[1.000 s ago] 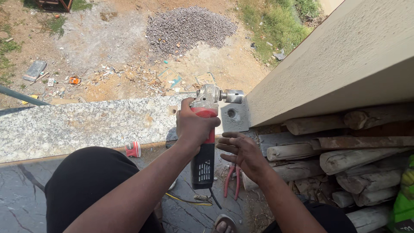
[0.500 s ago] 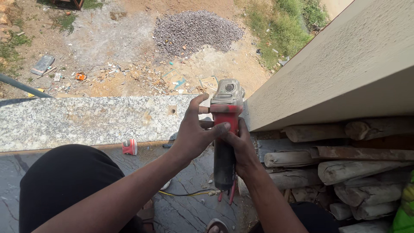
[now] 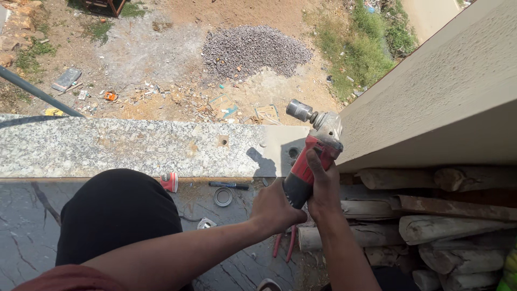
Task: The person uses an angle grinder with a circular attachment to shape or smooth the edge of a granite slab on a balcony.
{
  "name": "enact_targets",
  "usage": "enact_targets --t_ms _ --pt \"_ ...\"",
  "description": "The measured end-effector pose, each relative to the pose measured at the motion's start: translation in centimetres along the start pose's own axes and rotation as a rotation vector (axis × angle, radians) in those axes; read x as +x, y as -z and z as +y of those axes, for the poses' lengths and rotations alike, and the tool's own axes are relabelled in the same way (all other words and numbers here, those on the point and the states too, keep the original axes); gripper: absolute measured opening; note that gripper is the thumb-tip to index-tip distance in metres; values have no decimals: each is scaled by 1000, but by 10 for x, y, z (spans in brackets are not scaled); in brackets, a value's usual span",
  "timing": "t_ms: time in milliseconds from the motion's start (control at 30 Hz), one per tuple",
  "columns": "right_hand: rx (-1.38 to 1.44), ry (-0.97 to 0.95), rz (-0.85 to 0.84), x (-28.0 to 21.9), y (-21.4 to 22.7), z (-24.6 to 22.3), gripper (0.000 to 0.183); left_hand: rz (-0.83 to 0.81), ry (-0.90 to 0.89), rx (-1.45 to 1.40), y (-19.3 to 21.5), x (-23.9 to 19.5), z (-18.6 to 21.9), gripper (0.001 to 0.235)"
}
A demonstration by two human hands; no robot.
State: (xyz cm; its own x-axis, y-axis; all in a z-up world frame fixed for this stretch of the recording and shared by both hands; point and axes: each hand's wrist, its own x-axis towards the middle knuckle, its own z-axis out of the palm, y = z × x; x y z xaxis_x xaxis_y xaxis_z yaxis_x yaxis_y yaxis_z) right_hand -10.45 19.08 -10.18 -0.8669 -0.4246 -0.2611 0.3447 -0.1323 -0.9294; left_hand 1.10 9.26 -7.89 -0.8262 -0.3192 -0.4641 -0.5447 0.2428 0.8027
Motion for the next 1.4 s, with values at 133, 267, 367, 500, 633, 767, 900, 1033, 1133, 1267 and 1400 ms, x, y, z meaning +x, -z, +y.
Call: enact_targets --t_ms 133,267,367,500,633,767,900,1033,1133,1267,1400 --pt "97 -155 291 18 18 33 66 138 27 62 -23 -1 -2 73" --pt "10 -186 312 28 34 59 65 148 161 -87 -59 -5 -11 70" --pt "-126 -230 405 33 48 63 69 175 110 -156 -82 4 -24 70" --pt "-276 -308 321 43 63 58 67 114 18 -233 -97 24 -43 73" --pt "-439 -153 196 63 78 60 95 -166 137 -530 -113 53 -62 69" --pt "-1004 14 355 65 69 84 117 -261 39 -690 -134 82 -88 83" --pt "-1240 -44 420 74 60 97 112 -145 86 -428 -163 122 -98 109" --pt "-1262 -25 399 89 60 109 111 -136 21 -477 -184 150 -110 117" --pt "-1270 -26 403 96 64 119 111 -141 25 -492 -193 162 -121 117" --pt "-1290 10 386 106 69 128 107 -92 -45 -555 -200 176 -128 115" --pt "-1295 85 363 110 71 137 103 -84 -7 -558 -205 181 -132 115"
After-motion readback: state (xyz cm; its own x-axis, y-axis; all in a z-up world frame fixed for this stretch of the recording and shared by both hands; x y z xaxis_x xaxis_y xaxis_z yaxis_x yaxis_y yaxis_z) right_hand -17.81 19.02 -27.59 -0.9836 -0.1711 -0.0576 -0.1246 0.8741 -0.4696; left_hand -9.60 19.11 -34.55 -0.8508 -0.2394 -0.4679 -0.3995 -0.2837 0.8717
